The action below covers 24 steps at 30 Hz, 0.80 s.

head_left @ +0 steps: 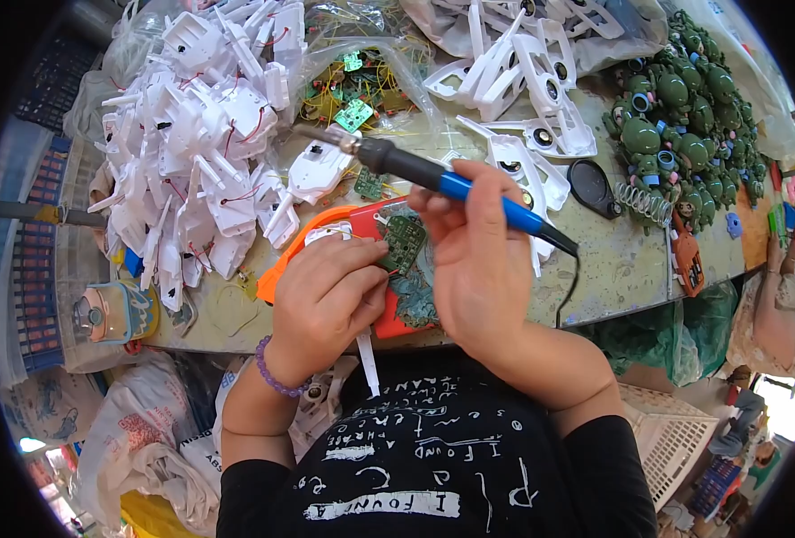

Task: Soldering electronic components onto a circuit board and mounting it into a plastic toy shell.

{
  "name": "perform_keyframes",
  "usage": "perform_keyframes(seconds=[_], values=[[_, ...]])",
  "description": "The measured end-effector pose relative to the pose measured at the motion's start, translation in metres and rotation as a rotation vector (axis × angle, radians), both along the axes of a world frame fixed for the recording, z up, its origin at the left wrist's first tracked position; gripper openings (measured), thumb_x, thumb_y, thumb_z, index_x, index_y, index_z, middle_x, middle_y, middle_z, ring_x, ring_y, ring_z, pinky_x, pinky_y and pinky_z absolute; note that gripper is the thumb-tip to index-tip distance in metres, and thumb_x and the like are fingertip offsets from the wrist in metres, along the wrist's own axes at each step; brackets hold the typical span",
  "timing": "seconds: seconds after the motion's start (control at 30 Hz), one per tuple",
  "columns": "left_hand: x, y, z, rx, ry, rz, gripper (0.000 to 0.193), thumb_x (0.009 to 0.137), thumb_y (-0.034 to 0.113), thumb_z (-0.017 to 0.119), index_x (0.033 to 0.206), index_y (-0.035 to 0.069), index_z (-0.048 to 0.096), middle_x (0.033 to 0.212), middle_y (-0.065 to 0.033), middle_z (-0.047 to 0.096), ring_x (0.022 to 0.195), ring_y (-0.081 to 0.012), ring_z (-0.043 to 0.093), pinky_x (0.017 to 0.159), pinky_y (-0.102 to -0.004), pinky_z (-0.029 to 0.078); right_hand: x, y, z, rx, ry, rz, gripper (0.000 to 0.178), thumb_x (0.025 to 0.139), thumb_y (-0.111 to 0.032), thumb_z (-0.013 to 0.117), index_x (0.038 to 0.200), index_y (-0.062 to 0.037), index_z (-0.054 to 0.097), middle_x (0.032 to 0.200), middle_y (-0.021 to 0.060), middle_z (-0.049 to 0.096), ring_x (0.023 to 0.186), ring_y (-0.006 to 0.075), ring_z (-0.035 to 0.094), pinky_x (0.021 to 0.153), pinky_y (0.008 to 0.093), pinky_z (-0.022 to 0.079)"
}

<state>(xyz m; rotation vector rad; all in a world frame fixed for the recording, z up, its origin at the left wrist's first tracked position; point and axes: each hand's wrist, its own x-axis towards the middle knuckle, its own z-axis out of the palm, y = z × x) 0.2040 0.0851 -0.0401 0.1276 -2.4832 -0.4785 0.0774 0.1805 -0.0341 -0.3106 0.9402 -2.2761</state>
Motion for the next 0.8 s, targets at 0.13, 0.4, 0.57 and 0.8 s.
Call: perform_keyframes(seconds=[0.13,0.4,0.57,0.8], values=[[0.0,0.0,-0.001,0.018,0.001,-0.018,0.022,0.067,0.003,0.074,0.086,0.003,0.064,0.099,-0.0097,0.067,0.091,-0.0282,0.066,0.083,-0.0419,0.054,-0.026,0.026,-0.01,0.014,0.268,-0.211,0.034,0.101,-0.034,0.044,0.11,-0.0021,0.052,0.088,0.0125,0.062,0.08,0.0217,0.06,0.082,0.0364,0.045],[-0.001,0.004,0.002,0.058,-0.018,-0.006,0.02,0.067,-0.004,0.074,0.084,0.001,0.065,0.098,-0.0118,0.067,0.093,-0.0295,0.067,0.081,-0.0383,0.055,-0.05,0.086,-0.018,0.112,0.549,-0.386,0.031,0.1,-0.036,0.043,0.099,-0.0056,0.051,0.076,0.0071,0.052,0.073,0.0189,0.05,0.078,0.0384,0.042],[-0.002,0.003,0.002,0.022,-0.012,-0.017,0.023,0.066,0.0,0.075,0.086,0.002,0.064,0.096,-0.0105,0.066,0.09,-0.0296,0.067,0.077,-0.0389,0.056,-0.051,0.11,-0.022,0.111,1.09,-0.273,0.028,0.099,-0.038,0.039,0.09,-0.0122,0.045,0.063,0.0018,0.046,0.057,0.0164,0.046,0.073,0.0392,0.041],[0.0,0.004,0.003,0.014,-0.043,-0.011,0.024,0.066,0.001,0.076,0.087,0.001,0.065,0.099,-0.0114,0.066,0.092,-0.0305,0.067,0.078,-0.0381,0.056,-0.043,0.112,-0.042,0.069,1.171,-0.244,0.026,0.099,-0.036,0.042,0.091,-0.0113,0.046,0.063,0.0013,0.048,0.054,0.0164,0.046,0.072,0.0389,0.042]])
